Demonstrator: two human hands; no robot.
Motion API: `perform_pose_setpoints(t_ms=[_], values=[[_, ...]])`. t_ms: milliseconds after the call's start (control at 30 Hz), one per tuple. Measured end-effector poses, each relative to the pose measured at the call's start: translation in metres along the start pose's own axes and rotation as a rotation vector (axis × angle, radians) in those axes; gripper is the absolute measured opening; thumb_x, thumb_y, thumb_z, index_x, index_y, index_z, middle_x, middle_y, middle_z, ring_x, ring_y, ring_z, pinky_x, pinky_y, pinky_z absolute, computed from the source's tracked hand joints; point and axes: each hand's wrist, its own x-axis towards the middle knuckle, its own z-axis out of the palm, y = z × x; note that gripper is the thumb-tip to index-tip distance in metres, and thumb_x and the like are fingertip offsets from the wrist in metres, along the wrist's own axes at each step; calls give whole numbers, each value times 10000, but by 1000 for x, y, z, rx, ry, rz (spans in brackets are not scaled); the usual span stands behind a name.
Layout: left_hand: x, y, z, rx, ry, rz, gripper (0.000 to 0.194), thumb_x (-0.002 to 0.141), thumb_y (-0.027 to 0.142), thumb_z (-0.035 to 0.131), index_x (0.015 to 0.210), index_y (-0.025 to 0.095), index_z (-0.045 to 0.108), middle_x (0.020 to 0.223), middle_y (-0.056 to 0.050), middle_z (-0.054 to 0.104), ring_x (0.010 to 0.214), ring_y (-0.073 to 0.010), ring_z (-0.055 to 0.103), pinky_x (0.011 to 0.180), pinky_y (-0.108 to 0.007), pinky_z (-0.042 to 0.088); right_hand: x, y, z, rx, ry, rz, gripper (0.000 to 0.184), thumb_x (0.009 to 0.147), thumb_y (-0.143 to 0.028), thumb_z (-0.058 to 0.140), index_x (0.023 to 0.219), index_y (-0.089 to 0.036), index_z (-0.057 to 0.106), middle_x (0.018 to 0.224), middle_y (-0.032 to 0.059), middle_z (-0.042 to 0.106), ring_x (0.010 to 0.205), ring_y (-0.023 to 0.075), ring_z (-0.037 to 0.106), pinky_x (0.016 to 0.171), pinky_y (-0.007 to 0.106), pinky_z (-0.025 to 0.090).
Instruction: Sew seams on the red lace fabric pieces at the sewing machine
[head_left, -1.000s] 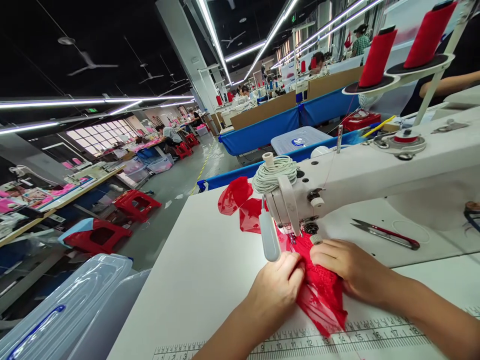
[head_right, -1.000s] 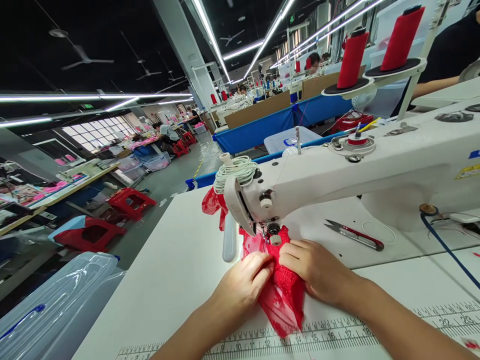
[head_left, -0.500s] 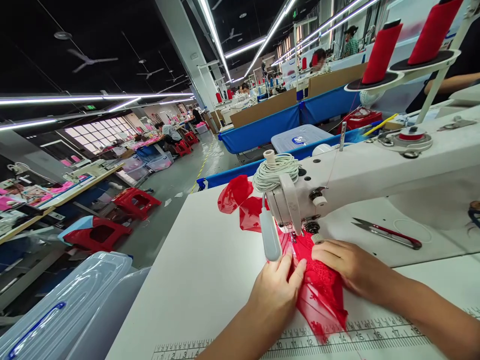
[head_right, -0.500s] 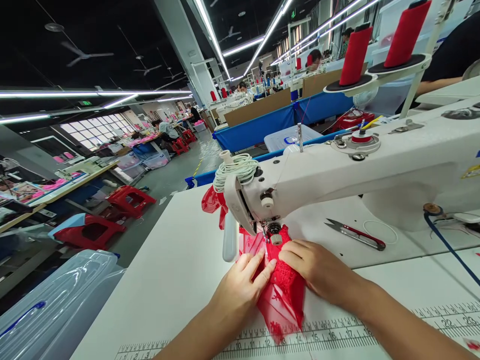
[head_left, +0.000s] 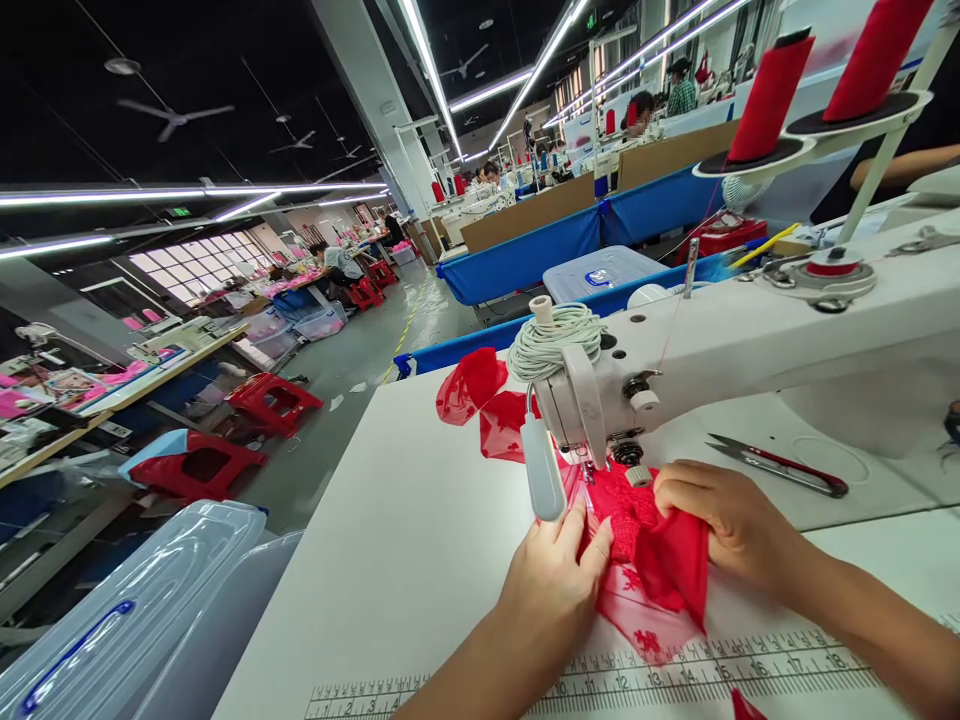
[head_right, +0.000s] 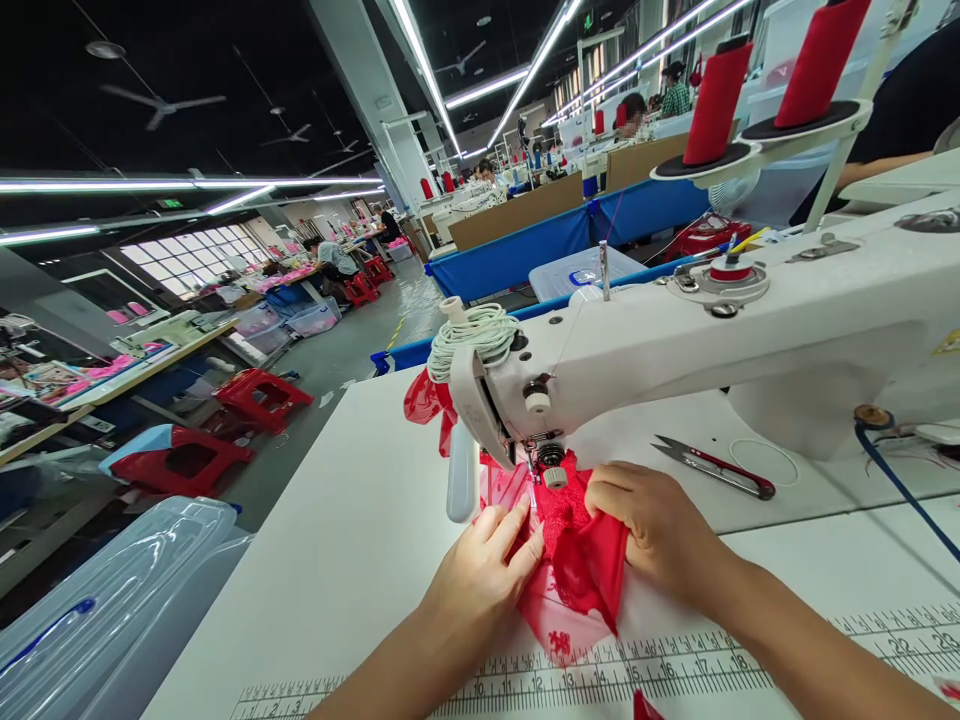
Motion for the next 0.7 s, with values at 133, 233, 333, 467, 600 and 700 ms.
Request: perform_pose_setpoints(t_ms=[133,233,333,467,600,700], values=[[-1,-1,0,-12,12,0,334,891,71,446,1170,116,624,1107,-209,668,718,-209,622,569,-307,512,5,0,-5,-16,-189,-29,272,620,25,411,726,-220,461,740,23,502,735,200,442,629,309,361],[-3,-2,1,-26,10,11,346,901,88,441,1198,111,615,1098,-212,669,734,-214,628,590,-322,524,3,1,-5,-84,-188,-10,323,597,63,399,744,-212,481,779,28,506,750,202,442,637,308,351],[-3,-2,2,-23,5,16,340,909,104,445,1203,111,615,1107,-216,664,755,-219,634,608,-333,531,-1,4,-3,-194,-103,-29,322,623,92,361,695,-212,440,718,17,488,684,187,425,588,298,291],[-3,-2,2,-10,11,15,340,904,79,448,1195,116,621,1110,-213,665,743,-210,635,607,-326,532,-7,8,-6,-248,-113,-22,326,597,86,356,693,-219,417,700,-2,481,602,160,412,523,297,198],[-3,-2,2,-10,14,7,330,899,88,471,1185,123,631,1099,-213,670,713,-203,627,582,-316,527,-6,10,-13,-119,-199,-67,317,593,72,345,700,-225,376,727,-9,490,617,150,430,532,292,208],[-2,-2,2,-12,15,-4,329,899,92,462,1174,132,638,1111,-207,672,716,-208,627,569,-314,526,-3,10,-16,-38,-273,-73,303,549,43,367,675,-226,304,668,-24,419,568,145,360,519,304,176]])
